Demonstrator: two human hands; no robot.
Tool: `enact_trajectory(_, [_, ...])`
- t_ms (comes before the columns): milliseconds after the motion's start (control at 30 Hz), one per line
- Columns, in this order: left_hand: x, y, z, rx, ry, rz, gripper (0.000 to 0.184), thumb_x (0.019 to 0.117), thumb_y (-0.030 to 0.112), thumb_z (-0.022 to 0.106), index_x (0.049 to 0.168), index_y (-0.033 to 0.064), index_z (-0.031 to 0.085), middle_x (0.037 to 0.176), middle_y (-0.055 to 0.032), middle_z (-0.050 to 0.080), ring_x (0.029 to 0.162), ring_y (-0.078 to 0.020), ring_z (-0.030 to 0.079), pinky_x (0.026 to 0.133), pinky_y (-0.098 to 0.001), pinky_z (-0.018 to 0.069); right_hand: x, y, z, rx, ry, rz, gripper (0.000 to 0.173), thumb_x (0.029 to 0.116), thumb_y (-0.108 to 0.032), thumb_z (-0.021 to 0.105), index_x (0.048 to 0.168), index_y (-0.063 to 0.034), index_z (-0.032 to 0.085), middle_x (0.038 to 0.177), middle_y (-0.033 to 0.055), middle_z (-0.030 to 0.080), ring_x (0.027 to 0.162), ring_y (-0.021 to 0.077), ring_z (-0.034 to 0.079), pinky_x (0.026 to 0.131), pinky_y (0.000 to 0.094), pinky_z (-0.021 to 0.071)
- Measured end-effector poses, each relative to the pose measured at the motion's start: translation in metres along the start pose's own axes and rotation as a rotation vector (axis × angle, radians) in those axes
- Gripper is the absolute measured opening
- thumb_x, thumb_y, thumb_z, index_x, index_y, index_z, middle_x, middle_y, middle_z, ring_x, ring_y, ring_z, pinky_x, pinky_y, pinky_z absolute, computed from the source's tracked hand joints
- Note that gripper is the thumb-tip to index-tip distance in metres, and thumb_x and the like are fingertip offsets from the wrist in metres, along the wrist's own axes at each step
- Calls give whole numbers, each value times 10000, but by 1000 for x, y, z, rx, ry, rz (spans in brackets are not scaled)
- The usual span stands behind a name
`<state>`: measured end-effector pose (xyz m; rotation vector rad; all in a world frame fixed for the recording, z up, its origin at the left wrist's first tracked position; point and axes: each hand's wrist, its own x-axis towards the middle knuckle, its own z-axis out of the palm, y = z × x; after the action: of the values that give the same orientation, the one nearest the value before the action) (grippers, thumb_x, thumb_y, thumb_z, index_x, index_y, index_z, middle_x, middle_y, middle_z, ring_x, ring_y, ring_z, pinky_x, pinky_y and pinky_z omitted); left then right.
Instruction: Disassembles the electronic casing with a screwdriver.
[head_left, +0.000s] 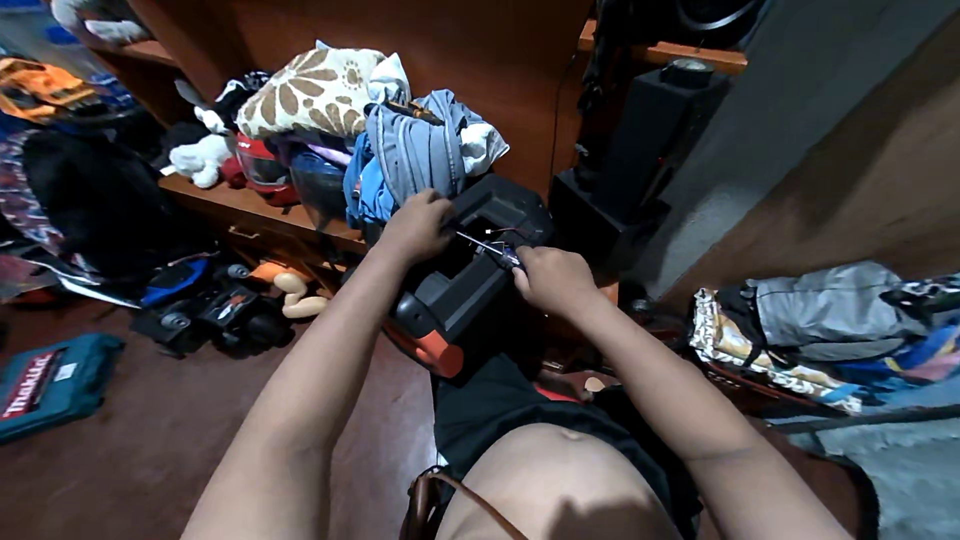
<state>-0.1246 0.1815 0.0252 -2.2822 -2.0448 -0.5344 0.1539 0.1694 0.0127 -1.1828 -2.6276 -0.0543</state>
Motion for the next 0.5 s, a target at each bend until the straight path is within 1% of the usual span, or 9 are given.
enact_trajectory(33, [-1,2,-2,-21,-44,-146,527,896,281,741,1375,112,602,1381,-241,564,1233,-459,580,976,-679,492,2,2,2,11,22,-20,320,1017,-345,572,1185,-99,689,1022,127,716,946,332,714,710,540,583])
enact_trajectory(67, [-2,2,-4,-35,-102,-270,669,876,366,727,1470,147,513,1396,-266,553,1214,-489,588,935,-722,486,4,4,5,21,41,-41,314,1006,-324,599,1208,-103,693,1054,128,715,983,335,707,737,540,585])
enact_trajectory(100, [-1,0,-5,-44,-167,-344,739,869,417,713,1520,172,463,1387,-282,565,1210,-511,589,922,-756,465,6,6,6,30,53,-61,314,995,-309,619,1225,-109,694,1079,130,713,1002,337,704,752,538,588])
enact_trajectory(167, [0,-4,-11,-50,-291,-361,829,860,418,749,1581,222,388,1331,-299,606,1209,-526,588,937,-775,440,10,7,3,41,37,-80,325,991,-296,628,1251,-110,684,1106,139,701,1011,344,700,756,539,587])
enact_trajectory(233, [1,-5,-17,-46,-398,-364,1056,820,434,849,1649,343,201,1311,-294,629,1215,-522,594,962,-774,434,12,7,-4,32,11,-81,330,1001,-304,615,1269,-125,679,1128,138,694,1014,342,699,754,535,584])
enact_trajectory(267, [0,-4,-18,-20,-414,-377,1134,787,403,886,1649,381,149,1266,-306,644,1175,-531,611,934,-773,447,13,7,-7,27,-4,-76,337,1007,-313,607,1286,-136,674,1145,135,692,1021,341,697,755,538,584])
enact_trajectory(333, [-2,-3,-16,10,-384,-402,1111,760,278,876,1637,372,200,1160,-320,670,1079,-551,636,857,-780,468,15,7,-10,22,-19,-69,338,1009,-314,599,1296,-152,671,1156,129,688,1025,343,694,750,544,581])
enact_trajectory(433, [-7,-1,-16,33,-350,-392,1016,764,263,838,1610,353,283,1114,-287,692,1039,-533,654,827,-774,480,12,4,-16,-5,-13,-75,324,1001,-293,611,1288,-158,674,1156,127,683,1026,346,689,734,541,581])
enact_trajectory(500, [-12,7,-22,31,-340,-392,1011,763,262,831,1612,339,287,1088,-284,697,1018,-530,658,814,-767,486,8,7,-26,-36,17,-112,316,990,-273,618,1280,-168,685,1146,119,686,1017,335,692,730,528,582])
